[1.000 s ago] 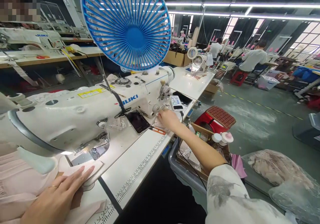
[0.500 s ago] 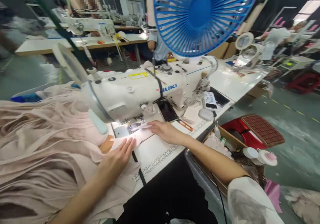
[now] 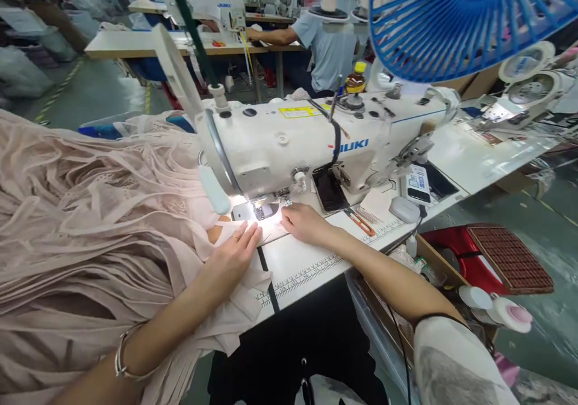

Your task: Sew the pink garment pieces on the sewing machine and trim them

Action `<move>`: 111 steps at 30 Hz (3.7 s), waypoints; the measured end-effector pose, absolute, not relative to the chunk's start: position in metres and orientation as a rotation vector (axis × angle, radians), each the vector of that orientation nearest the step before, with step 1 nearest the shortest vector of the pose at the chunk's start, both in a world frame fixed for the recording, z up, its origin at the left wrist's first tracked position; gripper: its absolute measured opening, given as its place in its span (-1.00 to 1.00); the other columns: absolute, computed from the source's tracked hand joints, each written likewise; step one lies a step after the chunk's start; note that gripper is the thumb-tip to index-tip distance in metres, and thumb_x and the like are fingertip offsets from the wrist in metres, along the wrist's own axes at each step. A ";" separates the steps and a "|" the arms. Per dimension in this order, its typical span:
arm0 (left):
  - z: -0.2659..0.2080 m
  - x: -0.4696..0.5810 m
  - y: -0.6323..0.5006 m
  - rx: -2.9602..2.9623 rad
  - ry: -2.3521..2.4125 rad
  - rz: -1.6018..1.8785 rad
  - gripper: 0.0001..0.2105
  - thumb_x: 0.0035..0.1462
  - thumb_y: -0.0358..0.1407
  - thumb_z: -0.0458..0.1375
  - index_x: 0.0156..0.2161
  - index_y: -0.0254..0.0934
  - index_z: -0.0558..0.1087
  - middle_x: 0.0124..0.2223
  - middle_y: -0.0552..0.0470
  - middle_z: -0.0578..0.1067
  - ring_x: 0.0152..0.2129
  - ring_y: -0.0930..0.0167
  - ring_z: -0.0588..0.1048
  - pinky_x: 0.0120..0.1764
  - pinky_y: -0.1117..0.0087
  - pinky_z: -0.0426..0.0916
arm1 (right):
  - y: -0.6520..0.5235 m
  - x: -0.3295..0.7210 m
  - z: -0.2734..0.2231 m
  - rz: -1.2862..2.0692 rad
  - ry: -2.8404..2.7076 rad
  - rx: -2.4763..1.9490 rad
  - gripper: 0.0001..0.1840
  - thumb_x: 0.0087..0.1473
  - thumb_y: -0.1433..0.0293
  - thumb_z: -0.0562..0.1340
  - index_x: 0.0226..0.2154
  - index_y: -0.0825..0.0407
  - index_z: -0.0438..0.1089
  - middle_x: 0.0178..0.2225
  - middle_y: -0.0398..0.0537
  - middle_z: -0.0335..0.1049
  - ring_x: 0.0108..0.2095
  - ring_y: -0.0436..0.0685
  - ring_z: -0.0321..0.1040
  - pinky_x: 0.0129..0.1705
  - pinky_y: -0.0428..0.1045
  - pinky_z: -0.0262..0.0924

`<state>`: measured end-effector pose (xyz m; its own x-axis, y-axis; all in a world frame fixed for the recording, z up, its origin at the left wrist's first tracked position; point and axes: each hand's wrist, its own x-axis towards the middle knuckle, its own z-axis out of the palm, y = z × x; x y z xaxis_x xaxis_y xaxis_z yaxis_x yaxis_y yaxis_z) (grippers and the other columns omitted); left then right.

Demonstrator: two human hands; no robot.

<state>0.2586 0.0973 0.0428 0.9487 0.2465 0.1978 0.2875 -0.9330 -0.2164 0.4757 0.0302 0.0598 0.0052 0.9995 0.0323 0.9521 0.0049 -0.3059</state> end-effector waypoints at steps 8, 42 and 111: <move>0.046 0.267 0.101 -2.961 -0.536 -0.272 -0.58 0.23 -0.63 -0.09 0.15 -0.61 0.37 0.16 -0.39 0.47 0.13 0.16 0.45 0.11 0.21 0.41 | 0.046 0.457 0.051 0.299 -1.945 -2.049 -0.91 0.26 0.41 0.13 -0.29 0.03 0.33 -0.41 -0.08 0.41 -0.39 0.12 0.29 -0.31 -0.03 0.09; 0.050 0.284 0.090 -2.959 -0.644 -0.364 -0.69 0.22 -0.62 -0.10 -0.34 -0.38 0.47 -0.37 -0.12 0.49 -0.39 0.27 0.49 -0.32 0.25 0.44 | 0.037 0.447 0.047 -0.020 -2.341 -1.828 -0.55 0.32 0.57 -0.09 -0.01 0.14 0.46 -0.05 0.19 0.46 0.07 0.28 0.31 0.25 0.24 0.11; 0.042 0.266 0.146 -3.008 -0.485 -0.608 -0.76 0.33 -0.46 -0.03 -0.23 -0.26 0.50 -0.25 -0.07 0.51 -0.20 0.26 0.42 -0.09 0.22 0.29 | 0.041 0.473 0.038 0.184 -2.131 -1.851 -0.52 0.16 0.57 0.04 -0.04 -0.03 0.54 -0.07 0.01 0.50 -0.15 0.18 0.38 -0.29 0.00 0.25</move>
